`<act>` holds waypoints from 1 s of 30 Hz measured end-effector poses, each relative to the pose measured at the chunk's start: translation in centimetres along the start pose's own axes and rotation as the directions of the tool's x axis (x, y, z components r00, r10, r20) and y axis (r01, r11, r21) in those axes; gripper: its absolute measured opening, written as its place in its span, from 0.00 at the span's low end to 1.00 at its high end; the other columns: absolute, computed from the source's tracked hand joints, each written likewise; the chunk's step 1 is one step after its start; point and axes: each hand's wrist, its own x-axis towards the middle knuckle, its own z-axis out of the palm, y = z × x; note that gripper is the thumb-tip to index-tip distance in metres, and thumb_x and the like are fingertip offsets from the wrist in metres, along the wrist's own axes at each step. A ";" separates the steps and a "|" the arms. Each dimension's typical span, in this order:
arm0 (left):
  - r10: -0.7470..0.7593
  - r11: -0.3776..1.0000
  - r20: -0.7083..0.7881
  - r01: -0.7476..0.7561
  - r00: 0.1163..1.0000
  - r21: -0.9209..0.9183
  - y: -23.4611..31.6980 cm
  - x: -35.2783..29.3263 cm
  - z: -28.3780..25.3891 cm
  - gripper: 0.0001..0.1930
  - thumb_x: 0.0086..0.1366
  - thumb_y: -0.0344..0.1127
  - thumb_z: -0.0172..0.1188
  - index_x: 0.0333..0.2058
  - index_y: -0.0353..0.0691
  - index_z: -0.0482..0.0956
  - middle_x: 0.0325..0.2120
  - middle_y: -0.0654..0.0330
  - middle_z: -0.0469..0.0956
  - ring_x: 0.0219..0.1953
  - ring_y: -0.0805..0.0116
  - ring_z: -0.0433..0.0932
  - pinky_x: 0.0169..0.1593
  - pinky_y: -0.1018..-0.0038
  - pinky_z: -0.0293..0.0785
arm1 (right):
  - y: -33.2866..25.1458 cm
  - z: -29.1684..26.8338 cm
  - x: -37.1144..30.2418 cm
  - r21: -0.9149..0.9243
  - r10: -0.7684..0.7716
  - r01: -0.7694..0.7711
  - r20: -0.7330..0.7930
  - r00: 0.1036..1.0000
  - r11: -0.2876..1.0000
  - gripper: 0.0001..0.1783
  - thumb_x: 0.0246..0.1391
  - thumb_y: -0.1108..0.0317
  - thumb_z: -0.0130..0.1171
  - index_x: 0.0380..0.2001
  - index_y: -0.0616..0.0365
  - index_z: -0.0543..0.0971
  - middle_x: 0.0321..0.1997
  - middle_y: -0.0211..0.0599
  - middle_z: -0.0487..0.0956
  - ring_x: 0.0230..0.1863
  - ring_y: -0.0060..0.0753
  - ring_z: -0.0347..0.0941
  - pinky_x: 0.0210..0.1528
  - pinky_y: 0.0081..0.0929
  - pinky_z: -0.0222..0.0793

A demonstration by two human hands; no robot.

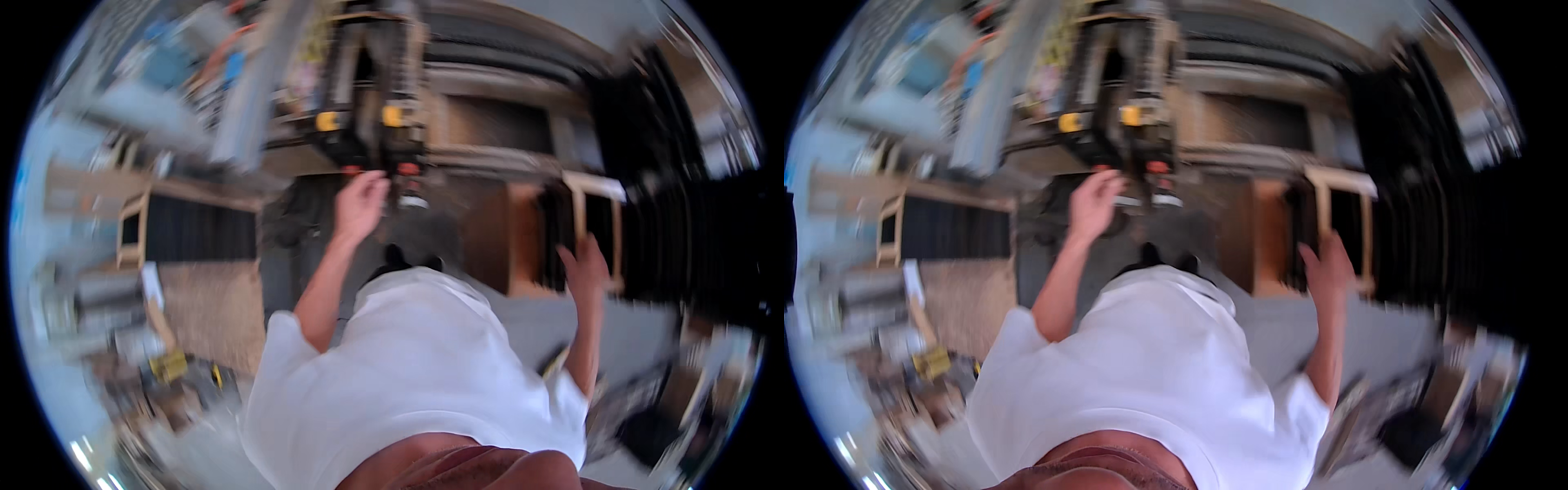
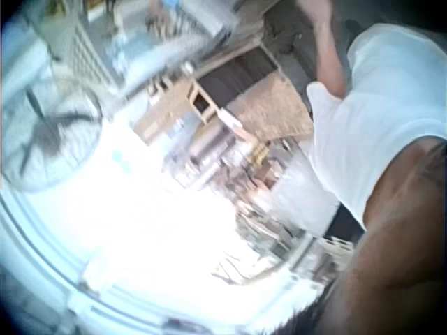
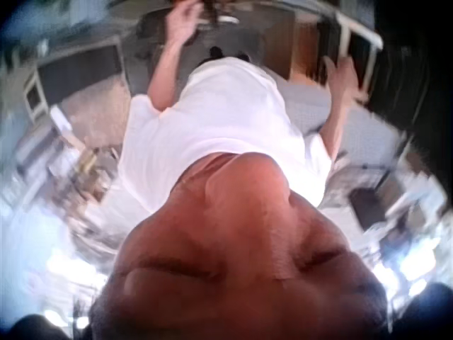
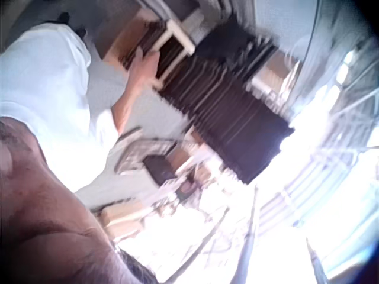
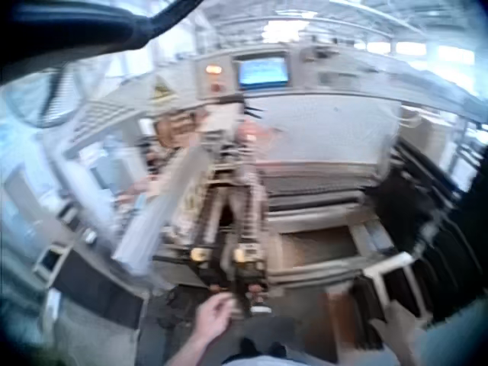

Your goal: The person repeatedly picks up wooden chair frames and inserts them into a machine to attach black slatted seats. The person then removes the assembled chairs and stacks them on a nearby pile.

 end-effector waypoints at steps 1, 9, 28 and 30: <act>0.150 0.956 -0.038 -0.135 0.988 0.261 0.0 0.6 0.1 0.13 0.65 0.31 0.57 0.47 0.34 0.77 0.38 0.55 0.82 0.39 0.70 0.81 0.46 0.74 0.76 | 0.0 0.3 -0.1 -0.034 0.065 -0.066 -0.010 0.998 0.997 0.19 0.49 0.58 0.67 0.36 0.61 0.74 0.31 0.46 0.78 0.34 0.51 0.76 0.35 0.43 0.70; 0.185 0.981 -0.011 -0.186 0.983 -0.058 2.0 8.1 2.1 0.14 0.63 0.35 0.60 0.45 0.33 0.77 0.34 0.55 0.82 0.37 0.69 0.80 0.41 0.72 0.76 | 0.8 0.4 0.4 -0.162 0.202 -0.204 -0.032 0.979 0.965 0.14 0.55 0.63 0.63 0.39 0.57 0.72 0.29 0.36 0.75 0.30 0.38 0.71 0.33 0.37 0.67; -0.402 0.625 -0.050 0.234 0.914 -0.745 -1.3 46.6 2.6 0.35 0.64 0.60 0.56 0.55 0.34 0.66 0.50 0.49 0.73 0.52 0.53 0.73 0.53 0.56 0.72 | -10.8 -0.6 7.8 0.343 0.164 -0.120 -0.100 0.981 0.931 0.13 0.53 0.80 0.61 0.42 0.60 0.76 0.27 0.23 0.70 0.28 0.16 0.62 0.32 0.15 0.60; -0.440 0.612 -0.092 0.223 0.893 -0.759 -3.0 51.5 2.8 0.36 0.63 0.60 0.57 0.55 0.32 0.67 0.44 0.51 0.72 0.46 0.54 0.73 0.46 0.58 0.77 | -11.5 0.1 8.4 0.383 0.140 -0.106 -0.063 0.988 0.918 0.14 0.51 0.81 0.62 0.42 0.60 0.76 0.28 0.27 0.72 0.28 0.18 0.65 0.31 0.18 0.63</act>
